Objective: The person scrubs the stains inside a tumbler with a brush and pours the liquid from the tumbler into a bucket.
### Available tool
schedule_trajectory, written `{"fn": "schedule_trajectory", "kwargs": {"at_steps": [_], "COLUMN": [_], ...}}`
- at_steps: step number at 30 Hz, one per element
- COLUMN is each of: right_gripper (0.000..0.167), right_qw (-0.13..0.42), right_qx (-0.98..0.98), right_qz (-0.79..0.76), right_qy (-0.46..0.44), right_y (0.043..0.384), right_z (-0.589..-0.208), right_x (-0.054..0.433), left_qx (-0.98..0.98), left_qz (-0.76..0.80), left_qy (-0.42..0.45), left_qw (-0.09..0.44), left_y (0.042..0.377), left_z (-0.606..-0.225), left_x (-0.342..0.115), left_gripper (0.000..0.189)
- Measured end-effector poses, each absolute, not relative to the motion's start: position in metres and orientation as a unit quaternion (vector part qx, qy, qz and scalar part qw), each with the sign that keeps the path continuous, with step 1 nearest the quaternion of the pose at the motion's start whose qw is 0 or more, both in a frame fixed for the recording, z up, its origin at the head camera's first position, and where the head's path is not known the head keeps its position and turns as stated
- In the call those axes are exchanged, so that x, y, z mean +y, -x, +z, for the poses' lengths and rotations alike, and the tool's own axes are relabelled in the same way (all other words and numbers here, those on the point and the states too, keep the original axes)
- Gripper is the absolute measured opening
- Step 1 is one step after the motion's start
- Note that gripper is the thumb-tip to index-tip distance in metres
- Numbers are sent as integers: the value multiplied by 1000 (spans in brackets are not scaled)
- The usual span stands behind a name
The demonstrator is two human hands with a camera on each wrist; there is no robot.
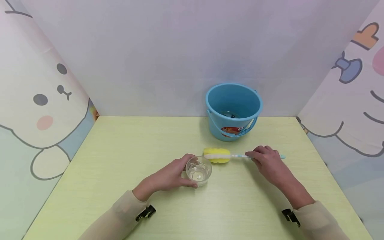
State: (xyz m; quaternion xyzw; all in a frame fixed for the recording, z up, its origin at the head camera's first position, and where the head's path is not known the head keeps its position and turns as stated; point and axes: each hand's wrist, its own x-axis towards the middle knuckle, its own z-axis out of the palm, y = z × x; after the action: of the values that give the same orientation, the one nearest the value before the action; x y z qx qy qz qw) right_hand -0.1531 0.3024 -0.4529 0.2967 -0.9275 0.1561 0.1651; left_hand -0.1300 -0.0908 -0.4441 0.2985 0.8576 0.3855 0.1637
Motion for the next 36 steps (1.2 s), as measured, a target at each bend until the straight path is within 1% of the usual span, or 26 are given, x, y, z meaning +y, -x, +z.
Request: {"fn": "schedule_trajectory", "kwargs": {"at_steps": [4,11,28,36], "right_gripper": [46,42,45,47], "right_qw": [143,72,48,20], "right_qx": [-930,-943,-946,-952], "right_qz": [159,149,129,120], "right_qy": [-299,-289,-294,-280], "right_y": [154,154,154,152], "right_z": [-455,-455,-457,-450], "right_x": [303,302,301,301], "left_qx": [858,858,855,853], "left_qz": [385,384,388,391], "left_qy": [-297,-301,-306,-304], "left_qw": [165,160,159,164], "left_y": [130,129,130,130], "left_z": [-444,-444,-444,-444], "left_x": [-91,-91,-91,-92], "left_gripper": [92,92,92,92]}}
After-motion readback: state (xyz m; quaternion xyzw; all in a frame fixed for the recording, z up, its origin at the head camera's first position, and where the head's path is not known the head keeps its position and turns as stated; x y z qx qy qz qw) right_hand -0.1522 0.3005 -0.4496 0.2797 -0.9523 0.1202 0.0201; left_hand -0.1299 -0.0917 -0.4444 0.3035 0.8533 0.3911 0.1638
